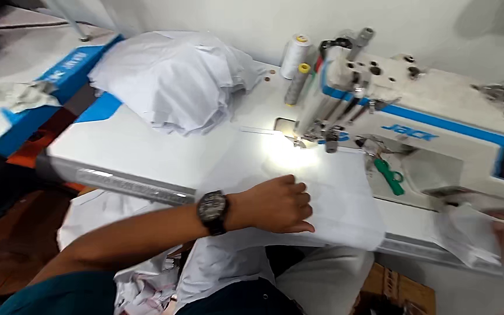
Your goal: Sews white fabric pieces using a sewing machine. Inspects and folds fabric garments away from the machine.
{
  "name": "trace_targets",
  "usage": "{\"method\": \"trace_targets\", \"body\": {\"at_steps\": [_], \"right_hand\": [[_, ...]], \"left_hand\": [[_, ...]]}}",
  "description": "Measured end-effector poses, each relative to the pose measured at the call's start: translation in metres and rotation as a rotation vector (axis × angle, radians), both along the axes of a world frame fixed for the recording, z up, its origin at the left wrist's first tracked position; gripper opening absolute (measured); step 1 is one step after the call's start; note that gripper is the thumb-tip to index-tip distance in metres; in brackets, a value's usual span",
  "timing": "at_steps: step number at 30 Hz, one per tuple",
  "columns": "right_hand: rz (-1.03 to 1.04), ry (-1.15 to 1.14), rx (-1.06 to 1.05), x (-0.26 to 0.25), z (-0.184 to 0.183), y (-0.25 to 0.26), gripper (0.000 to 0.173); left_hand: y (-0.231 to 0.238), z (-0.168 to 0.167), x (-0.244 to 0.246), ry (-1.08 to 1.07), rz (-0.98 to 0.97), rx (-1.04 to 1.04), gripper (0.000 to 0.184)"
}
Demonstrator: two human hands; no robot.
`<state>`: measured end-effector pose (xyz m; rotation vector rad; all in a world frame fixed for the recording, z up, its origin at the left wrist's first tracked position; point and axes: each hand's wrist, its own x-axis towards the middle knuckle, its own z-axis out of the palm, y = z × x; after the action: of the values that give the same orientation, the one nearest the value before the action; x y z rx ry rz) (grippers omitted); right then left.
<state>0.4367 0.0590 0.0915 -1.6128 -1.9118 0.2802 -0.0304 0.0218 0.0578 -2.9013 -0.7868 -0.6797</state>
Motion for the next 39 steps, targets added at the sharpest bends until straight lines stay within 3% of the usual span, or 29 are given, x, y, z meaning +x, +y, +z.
{"method": "trace_targets", "body": {"at_steps": [2,5,6,10,13,16,18,20,22,24,28,32,36,39], "right_hand": [[0.19,0.182,0.085,-0.044,0.002,-0.025,0.017],[0.488,0.374,0.005,-0.149,-0.015,-0.053,0.01],[0.542,0.419,-0.03,-0.179,-0.022,-0.058,0.011],[0.526,0.702,-0.176,-0.227,-0.039,-0.064,0.022],[0.606,0.975,-0.376,-0.232,-0.049,-0.065,0.02],[0.493,0.984,-0.403,-0.248,-0.056,-0.074,0.019],[0.44,0.762,-0.228,-0.26,-0.061,-0.08,0.028],[0.559,0.541,-0.033,-0.27,-0.064,-0.078,0.024],[0.678,0.365,0.02,-0.281,-0.064,-0.067,0.026],[0.635,0.187,0.116,-0.294,-0.065,-0.05,0.035],[0.469,-0.111,0.36,-0.312,-0.075,-0.011,0.028],[0.458,-0.102,0.358,-0.317,-0.082,-0.021,0.027],[0.329,-0.018,0.345,-0.316,-0.087,-0.03,0.012],[0.282,-0.042,0.283,-0.31,-0.088,-0.024,0.014]], "left_hand": [[-0.01,0.002,0.006,-0.299,0.066,-0.274,0.044],[-0.023,-0.002,0.026,-0.604,0.049,-0.78,0.074],[-0.028,-0.008,0.032,-0.662,0.04,-0.887,0.076],[-0.04,-0.02,0.025,-0.95,0.105,-1.068,0.015],[-0.038,-0.011,-0.005,-0.995,0.13,-1.142,0.007],[-0.032,-0.002,-0.027,-1.012,0.219,-1.126,0.005],[-0.022,0.004,-0.039,-0.961,0.269,-1.026,0.013],[-0.003,0.014,-0.052,-0.793,0.312,-0.865,0.008],[0.026,0.025,-0.062,-0.59,0.34,-0.736,0.005],[0.065,0.026,-0.07,-0.411,0.31,-0.646,0.011],[0.125,0.002,-0.064,-0.264,0.275,-0.571,0.008],[0.113,-0.014,-0.067,-0.268,0.332,-0.558,0.006],[0.098,-0.024,-0.072,-0.321,0.437,-0.506,0.009],[0.103,-0.022,-0.065,-0.325,0.502,-0.462,0.005]]}}
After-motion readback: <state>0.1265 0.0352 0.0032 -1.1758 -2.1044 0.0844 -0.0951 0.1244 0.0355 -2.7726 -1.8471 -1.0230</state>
